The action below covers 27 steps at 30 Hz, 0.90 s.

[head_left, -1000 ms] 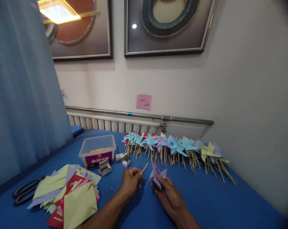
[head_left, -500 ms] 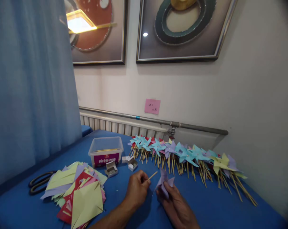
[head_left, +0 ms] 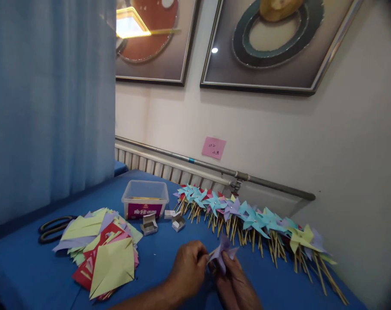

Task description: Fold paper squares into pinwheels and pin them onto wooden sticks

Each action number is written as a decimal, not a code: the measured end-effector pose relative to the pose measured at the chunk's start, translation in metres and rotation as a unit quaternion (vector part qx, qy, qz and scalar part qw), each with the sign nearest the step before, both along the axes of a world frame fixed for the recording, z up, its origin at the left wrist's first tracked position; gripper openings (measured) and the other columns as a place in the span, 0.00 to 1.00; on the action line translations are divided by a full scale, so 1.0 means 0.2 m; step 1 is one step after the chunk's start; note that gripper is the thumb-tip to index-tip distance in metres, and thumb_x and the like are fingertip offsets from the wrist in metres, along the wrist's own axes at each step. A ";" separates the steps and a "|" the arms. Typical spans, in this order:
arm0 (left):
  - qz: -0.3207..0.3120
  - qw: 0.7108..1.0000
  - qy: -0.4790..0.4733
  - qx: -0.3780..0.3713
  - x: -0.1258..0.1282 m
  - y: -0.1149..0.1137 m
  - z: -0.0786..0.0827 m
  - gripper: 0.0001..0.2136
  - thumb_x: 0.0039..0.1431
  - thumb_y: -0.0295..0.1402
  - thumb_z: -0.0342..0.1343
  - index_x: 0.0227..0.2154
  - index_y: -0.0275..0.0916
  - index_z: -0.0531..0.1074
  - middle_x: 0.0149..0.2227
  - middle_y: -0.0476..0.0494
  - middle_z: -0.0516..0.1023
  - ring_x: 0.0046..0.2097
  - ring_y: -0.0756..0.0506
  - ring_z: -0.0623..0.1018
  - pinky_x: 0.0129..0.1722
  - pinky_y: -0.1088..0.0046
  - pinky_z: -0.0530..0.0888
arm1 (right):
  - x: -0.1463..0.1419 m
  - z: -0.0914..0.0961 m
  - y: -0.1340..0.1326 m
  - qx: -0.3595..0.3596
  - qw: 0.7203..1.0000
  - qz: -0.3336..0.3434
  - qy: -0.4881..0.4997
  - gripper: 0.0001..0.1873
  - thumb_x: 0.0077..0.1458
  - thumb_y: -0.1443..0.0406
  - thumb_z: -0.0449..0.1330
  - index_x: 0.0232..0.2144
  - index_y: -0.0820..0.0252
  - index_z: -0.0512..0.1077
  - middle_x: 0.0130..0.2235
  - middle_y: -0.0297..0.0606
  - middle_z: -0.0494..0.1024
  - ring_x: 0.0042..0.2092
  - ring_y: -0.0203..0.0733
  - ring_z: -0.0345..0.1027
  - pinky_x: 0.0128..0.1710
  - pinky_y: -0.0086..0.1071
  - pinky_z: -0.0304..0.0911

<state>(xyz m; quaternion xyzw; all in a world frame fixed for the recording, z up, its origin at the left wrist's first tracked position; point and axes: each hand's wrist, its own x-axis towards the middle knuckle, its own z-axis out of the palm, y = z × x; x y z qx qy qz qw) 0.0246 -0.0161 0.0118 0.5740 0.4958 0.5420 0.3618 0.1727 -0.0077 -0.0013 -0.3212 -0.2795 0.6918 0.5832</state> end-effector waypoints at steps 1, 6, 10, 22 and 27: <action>-0.005 1.000 -0.010 -0.019 0.01 0.00 0.00 0.08 0.54 0.24 0.57 0.21 0.39 0.73 0.23 0.48 0.74 0.29 0.47 0.70 0.32 0.72 0.61 | 0.00 0.00 0.00 0.003 1.000 0.000 -0.005 0.23 0.37 0.57 0.83 0.36 0.51 0.81 0.37 0.30 0.84 0.42 0.44 0.77 0.43 0.38 0.75; -0.017 0.998 -0.016 -0.059 0.03 0.01 -0.03 0.09 0.54 0.24 0.59 0.20 0.38 0.71 0.21 0.51 0.73 0.27 0.50 0.66 0.29 0.74 0.59 | -0.02 -0.01 0.00 0.018 1.000 -0.016 -0.015 0.23 0.37 0.57 0.82 0.36 0.52 0.80 0.39 0.31 0.85 0.44 0.47 0.78 0.43 0.38 0.75; -0.025 0.998 -0.028 -0.057 0.02 0.02 -0.04 0.09 0.53 0.26 0.59 0.20 0.38 0.71 0.20 0.52 0.71 0.26 0.50 0.66 0.28 0.74 0.59 | -0.03 -0.01 0.00 0.027 0.999 -0.023 -0.013 0.21 0.38 0.56 0.82 0.33 0.53 0.79 0.35 0.29 0.84 0.43 0.46 0.78 0.43 0.38 0.75; -0.024 0.998 -0.044 -0.024 0.02 -0.03 0.00 0.07 0.55 0.25 0.60 0.23 0.38 0.77 0.25 0.46 0.76 0.29 0.47 0.71 0.31 0.73 0.64 | 0.03 0.02 -0.02 -0.002 0.997 0.004 0.071 0.19 0.38 0.63 0.82 0.30 0.51 0.78 0.37 0.29 0.83 0.41 0.42 0.78 0.46 0.39 0.77; -0.047 0.993 -0.091 -0.062 0.05 -0.04 -0.01 0.09 0.56 0.34 0.64 0.22 0.37 0.77 0.21 0.47 0.73 0.24 0.49 0.67 0.27 0.73 0.62 | 0.01 0.02 -0.02 0.000 0.999 -0.015 0.042 0.22 0.35 0.61 0.83 0.33 0.51 0.80 0.35 0.29 0.83 0.37 0.41 0.77 0.43 0.39 0.78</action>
